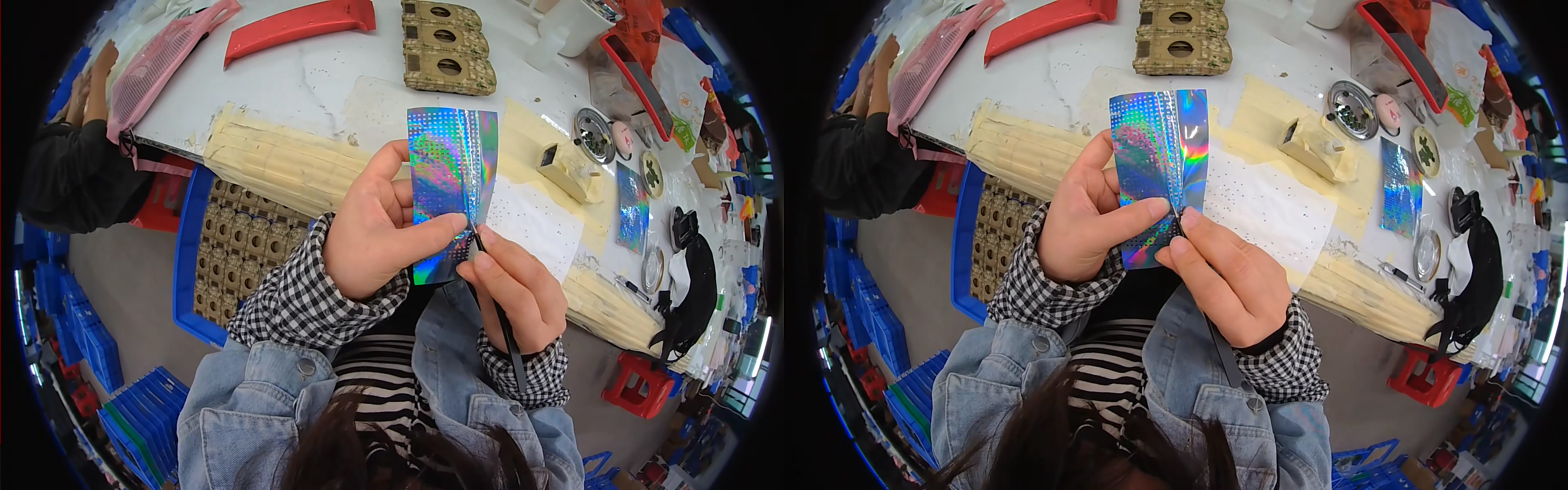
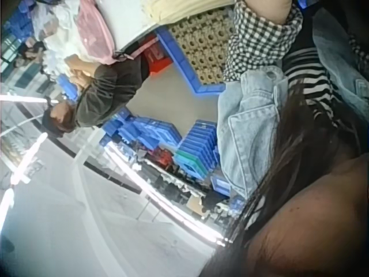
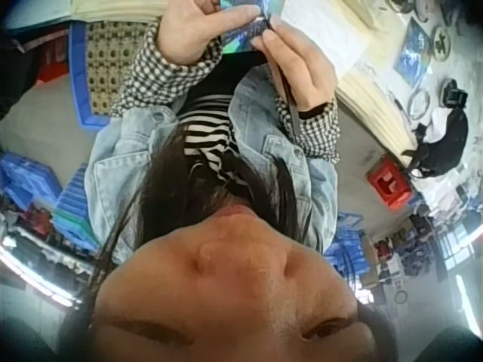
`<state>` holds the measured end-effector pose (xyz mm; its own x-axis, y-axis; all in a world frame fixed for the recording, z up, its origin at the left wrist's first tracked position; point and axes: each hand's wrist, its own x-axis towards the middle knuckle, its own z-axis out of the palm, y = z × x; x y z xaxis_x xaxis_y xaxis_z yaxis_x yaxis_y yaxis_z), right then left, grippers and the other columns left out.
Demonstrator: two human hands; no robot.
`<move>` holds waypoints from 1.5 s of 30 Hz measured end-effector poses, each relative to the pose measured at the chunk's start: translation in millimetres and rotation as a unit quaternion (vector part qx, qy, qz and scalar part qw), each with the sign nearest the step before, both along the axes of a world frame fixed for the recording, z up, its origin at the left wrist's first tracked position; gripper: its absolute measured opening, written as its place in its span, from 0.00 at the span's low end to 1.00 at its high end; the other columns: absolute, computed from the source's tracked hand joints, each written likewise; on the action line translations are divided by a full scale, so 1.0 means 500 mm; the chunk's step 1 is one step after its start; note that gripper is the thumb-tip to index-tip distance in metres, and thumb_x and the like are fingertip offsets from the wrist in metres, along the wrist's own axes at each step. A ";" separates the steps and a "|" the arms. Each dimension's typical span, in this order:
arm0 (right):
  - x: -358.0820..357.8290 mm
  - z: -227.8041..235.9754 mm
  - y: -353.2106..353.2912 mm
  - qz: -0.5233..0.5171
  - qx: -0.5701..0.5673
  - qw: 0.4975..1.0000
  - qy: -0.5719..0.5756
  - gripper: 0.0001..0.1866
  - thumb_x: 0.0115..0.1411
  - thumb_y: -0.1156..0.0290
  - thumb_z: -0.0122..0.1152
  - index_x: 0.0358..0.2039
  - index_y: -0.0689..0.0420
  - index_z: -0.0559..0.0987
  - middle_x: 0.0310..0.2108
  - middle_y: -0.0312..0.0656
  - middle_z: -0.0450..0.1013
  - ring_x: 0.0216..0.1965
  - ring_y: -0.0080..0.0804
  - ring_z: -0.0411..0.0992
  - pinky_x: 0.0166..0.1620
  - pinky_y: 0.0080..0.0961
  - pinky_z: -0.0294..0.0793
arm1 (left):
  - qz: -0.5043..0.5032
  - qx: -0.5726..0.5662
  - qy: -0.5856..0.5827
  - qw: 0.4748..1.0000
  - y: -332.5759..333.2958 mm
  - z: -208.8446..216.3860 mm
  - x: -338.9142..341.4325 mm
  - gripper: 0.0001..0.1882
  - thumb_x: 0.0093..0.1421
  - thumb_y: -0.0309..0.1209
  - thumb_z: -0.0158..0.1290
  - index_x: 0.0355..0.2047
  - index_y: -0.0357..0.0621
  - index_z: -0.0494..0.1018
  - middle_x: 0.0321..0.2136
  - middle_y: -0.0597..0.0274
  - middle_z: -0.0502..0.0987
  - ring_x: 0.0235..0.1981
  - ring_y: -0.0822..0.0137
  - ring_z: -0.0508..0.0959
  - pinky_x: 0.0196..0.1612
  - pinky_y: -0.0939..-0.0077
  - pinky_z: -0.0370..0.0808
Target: Using tweezers to pick and place small components from a holographic sheet on a workbench.
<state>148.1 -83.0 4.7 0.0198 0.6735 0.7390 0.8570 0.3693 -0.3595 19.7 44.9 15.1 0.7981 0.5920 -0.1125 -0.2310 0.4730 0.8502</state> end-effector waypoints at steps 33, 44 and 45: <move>0.058 -0.034 -0.052 -0.113 -0.091 0.981 -0.127 0.11 0.42 0.73 0.69 0.28 0.59 0.79 0.30 0.42 0.76 0.33 0.36 0.75 0.38 0.33 0.79 | 0.162 0.098 0.001 0.982 0.095 -0.016 -0.058 0.25 0.57 0.17 0.50 0.52 0.29 0.54 0.42 0.44 0.75 0.42 0.59 0.78 0.45 0.66 0.78; 0.063 0.014 -0.041 -0.121 -0.146 0.978 -0.091 0.11 0.42 0.77 0.69 0.28 0.59 0.78 0.28 0.41 0.76 0.33 0.37 0.75 0.40 0.34 0.78 | 0.163 0.128 0.057 0.977 0.110 -0.015 -0.076 0.27 0.57 0.17 0.49 0.55 0.33 0.53 0.43 0.48 0.74 0.43 0.64 0.77 0.47 0.69 0.76; 0.069 0.019 -0.041 -0.119 -0.146 0.979 -0.083 0.11 0.42 0.78 0.69 0.28 0.59 0.78 0.28 0.41 0.76 0.34 0.38 0.75 0.40 0.34 0.78 | 0.164 0.128 0.057 0.976 0.111 -0.015 -0.078 0.27 0.57 0.17 0.49 0.56 0.33 0.53 0.43 0.48 0.74 0.43 0.64 0.77 0.47 0.69 0.76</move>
